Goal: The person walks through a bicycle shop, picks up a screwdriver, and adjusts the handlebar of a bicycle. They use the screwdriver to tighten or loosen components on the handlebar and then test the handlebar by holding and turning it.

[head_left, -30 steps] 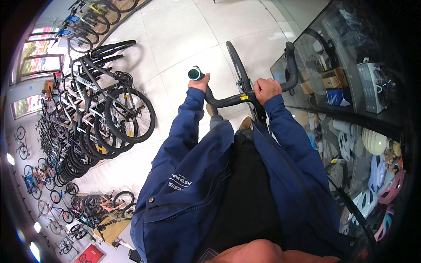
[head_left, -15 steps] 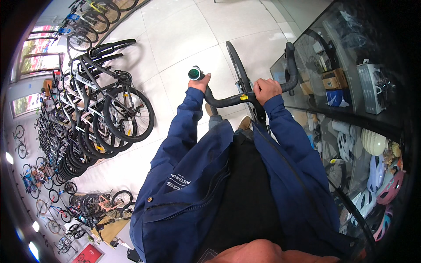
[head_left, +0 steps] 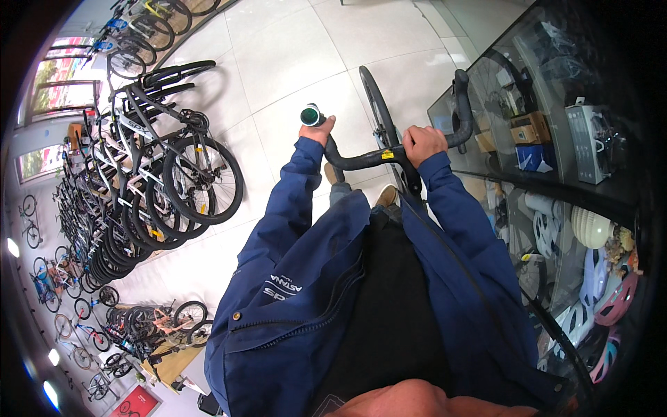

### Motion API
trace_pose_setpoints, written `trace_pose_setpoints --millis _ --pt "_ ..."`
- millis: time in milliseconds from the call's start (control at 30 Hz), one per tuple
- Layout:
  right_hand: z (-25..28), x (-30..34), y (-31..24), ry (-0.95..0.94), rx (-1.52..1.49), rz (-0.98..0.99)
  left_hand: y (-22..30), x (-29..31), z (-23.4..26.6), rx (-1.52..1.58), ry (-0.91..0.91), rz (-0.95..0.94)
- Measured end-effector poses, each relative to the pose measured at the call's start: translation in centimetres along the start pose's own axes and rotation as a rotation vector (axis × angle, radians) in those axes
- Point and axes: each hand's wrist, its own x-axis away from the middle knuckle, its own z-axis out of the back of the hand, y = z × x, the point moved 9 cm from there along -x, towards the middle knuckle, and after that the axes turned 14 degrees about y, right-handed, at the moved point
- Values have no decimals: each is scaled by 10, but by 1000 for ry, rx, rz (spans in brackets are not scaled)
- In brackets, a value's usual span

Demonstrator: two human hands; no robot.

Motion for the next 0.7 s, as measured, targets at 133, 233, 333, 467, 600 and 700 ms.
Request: trace_pose_setpoints --millis 133,233,333,467,600,700 --pt "2 0 -1 22 -12 7 -14 -2 -9 -22 -88 81" --pt "0 0 0 7 6 -1 -7 -3 -6 5 -55 14" --pt "-2 1 1 -13 8 -6 -10 1 -9 -28 -129 90" --pt "-1 2 1 9 -1 1 -1 3 -4 -15 -89 62" --pt "0 2 1 9 -4 1 -12 3 -7 -83 -95 161" --pt "1 1 1 15 -4 0 5 0 0 22 12 -29"
